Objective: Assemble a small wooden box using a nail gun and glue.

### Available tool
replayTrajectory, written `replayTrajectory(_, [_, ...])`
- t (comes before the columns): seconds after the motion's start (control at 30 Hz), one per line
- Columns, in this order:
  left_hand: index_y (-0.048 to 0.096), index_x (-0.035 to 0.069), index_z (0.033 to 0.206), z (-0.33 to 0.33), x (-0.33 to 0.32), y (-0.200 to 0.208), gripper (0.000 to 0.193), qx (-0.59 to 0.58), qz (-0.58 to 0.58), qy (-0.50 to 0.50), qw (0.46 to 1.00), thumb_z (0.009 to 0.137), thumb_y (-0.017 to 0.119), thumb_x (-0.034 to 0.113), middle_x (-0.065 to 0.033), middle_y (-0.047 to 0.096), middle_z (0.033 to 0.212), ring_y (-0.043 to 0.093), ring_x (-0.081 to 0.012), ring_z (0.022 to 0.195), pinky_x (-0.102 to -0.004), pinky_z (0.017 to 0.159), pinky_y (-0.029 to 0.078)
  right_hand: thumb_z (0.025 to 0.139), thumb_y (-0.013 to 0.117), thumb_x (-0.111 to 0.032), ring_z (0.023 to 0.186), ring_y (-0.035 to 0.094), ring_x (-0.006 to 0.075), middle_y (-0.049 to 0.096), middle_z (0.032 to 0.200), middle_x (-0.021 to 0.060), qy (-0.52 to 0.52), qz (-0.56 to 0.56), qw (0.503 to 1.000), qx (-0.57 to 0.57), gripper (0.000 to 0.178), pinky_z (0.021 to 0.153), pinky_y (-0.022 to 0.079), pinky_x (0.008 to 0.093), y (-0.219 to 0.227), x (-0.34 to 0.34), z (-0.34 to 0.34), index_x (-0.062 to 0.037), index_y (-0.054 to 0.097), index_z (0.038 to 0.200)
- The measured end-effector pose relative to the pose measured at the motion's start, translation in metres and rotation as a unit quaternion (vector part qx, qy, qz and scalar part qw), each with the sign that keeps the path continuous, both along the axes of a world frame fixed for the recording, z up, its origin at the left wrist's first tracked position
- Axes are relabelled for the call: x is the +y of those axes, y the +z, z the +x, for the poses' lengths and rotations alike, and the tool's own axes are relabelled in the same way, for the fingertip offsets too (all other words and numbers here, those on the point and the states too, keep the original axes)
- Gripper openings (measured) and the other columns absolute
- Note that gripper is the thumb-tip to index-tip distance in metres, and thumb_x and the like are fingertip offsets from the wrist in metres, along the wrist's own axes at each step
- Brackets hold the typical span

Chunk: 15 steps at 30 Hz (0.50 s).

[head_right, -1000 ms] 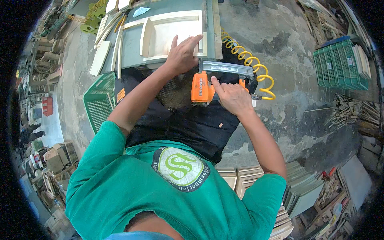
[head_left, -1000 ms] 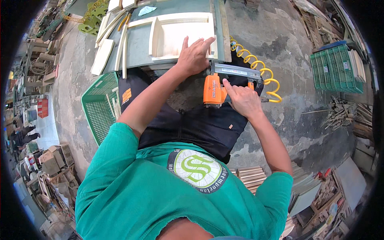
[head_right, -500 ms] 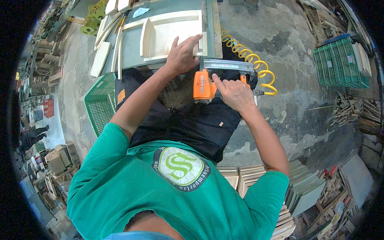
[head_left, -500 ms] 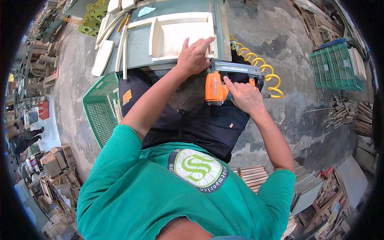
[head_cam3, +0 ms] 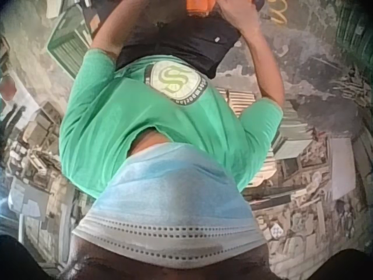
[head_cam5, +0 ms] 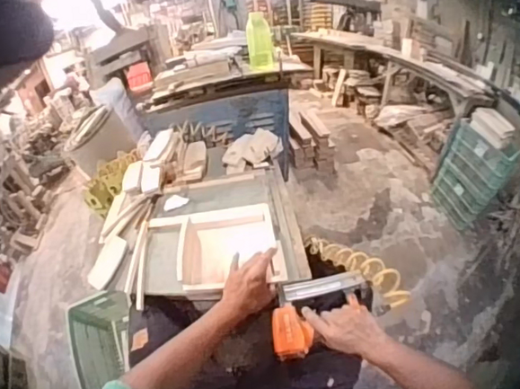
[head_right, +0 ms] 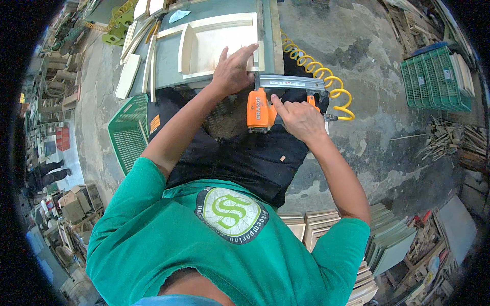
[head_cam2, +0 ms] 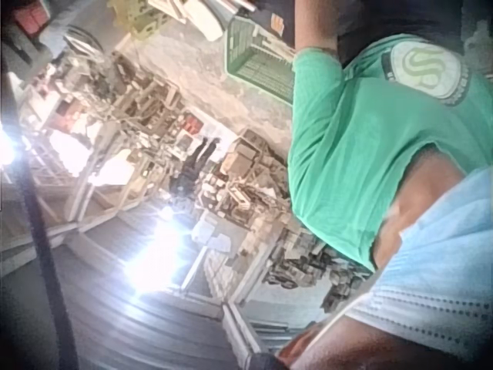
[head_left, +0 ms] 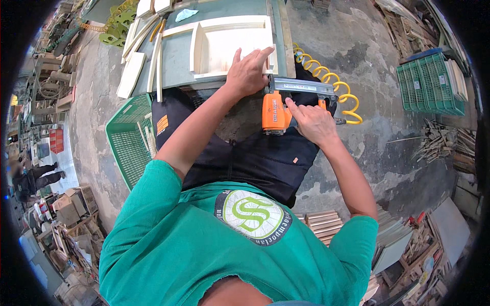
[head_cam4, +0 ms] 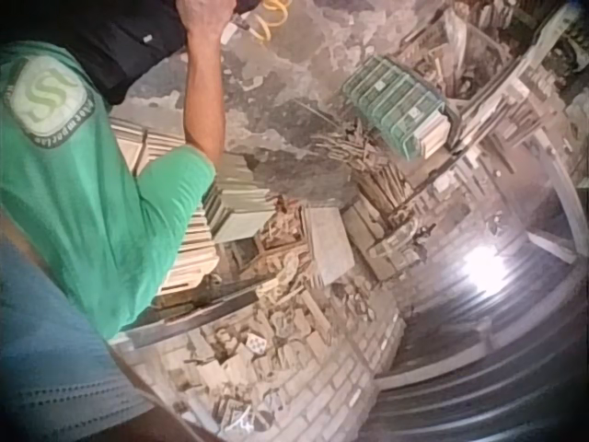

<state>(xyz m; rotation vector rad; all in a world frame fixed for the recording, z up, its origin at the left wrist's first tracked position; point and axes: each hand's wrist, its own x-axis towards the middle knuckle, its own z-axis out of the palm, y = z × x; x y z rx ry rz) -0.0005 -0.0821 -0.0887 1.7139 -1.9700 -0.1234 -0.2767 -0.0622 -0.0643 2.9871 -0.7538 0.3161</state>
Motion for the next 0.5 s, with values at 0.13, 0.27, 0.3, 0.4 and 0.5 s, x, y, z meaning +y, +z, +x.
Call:
replayTrajectory(0.13, [0.043,0.017,0.152,-0.0028,0.0002,0.0024,0.081,0.006,0.004,-0.006,1.000,0.077,0.074,0.011,-0.0108,0.066,0.126,0.064,-0.0326,0.124,-0.0682,0.119,0.031,0.094,0.065,-0.016,0.059,0.064,0.0203,0.058,0.070,0.0019,-0.004,0.009,1.000,-0.001,0.041,0.058,0.055,0.0358,-0.0011,0.0003,-0.0024,-0.0117,0.067,0.135])
replayTrajectory(0.27, [0.043,0.017,0.152,-0.0020,0.0003,0.0030,0.081,0.005,0.015,-0.004,1.000,0.077,0.074,0.011,-0.0107,0.065,0.125,0.064,-0.0325,0.124,-0.0678,0.120,0.031,0.094,0.065,-0.015,0.058,0.064,0.0204,0.058,0.070,0.0017,-0.006,0.008,1.000,-0.002,0.040,0.058,0.055,0.0359,-0.0001,0.0008,-0.0016,-0.0111,0.067,0.133])
replayTrajectory(0.3, [0.043,0.017,0.152,-0.0018,0.0003,0.0032,0.081,0.002,0.015,-0.002,1.000,0.077,0.074,0.011,-0.0106,0.066,0.125,0.064,-0.0324,0.124,-0.0678,0.120,0.031,0.094,0.065,-0.015,0.058,0.064,0.0204,0.058,0.070,0.0017,-0.006,0.009,1.000,-0.002,0.040,0.058,0.055,0.0359,-0.0024,0.0005,-0.0015,-0.0111,0.067,0.133])
replayTrajectory(0.4, [0.044,0.016,0.152,-0.0013,-0.0002,0.0030,0.081,0.000,0.014,-0.004,1.000,0.077,0.074,0.011,-0.0105,0.066,0.125,0.064,-0.0324,0.124,-0.0676,0.120,0.031,0.093,0.065,-0.015,0.058,0.064,0.0205,0.058,0.070,0.0015,-0.005,0.013,0.999,-0.030,0.038,0.058,0.054,0.0358,-0.0083,0.0006,-0.0023,-0.0105,0.067,0.131])
replayTrajectory(0.5, [0.044,0.016,0.152,-0.0003,0.0001,0.0016,0.080,-0.001,0.011,-0.007,1.000,0.077,0.073,0.011,-0.0105,0.066,0.125,0.064,-0.0324,0.124,-0.0674,0.119,0.032,0.094,0.065,-0.015,0.058,0.064,0.0205,0.058,0.070,0.0017,-0.006,0.013,1.000,-0.027,0.037,0.058,0.054,0.0357,-0.0059,0.0023,-0.0024,-0.0103,0.067,0.131])
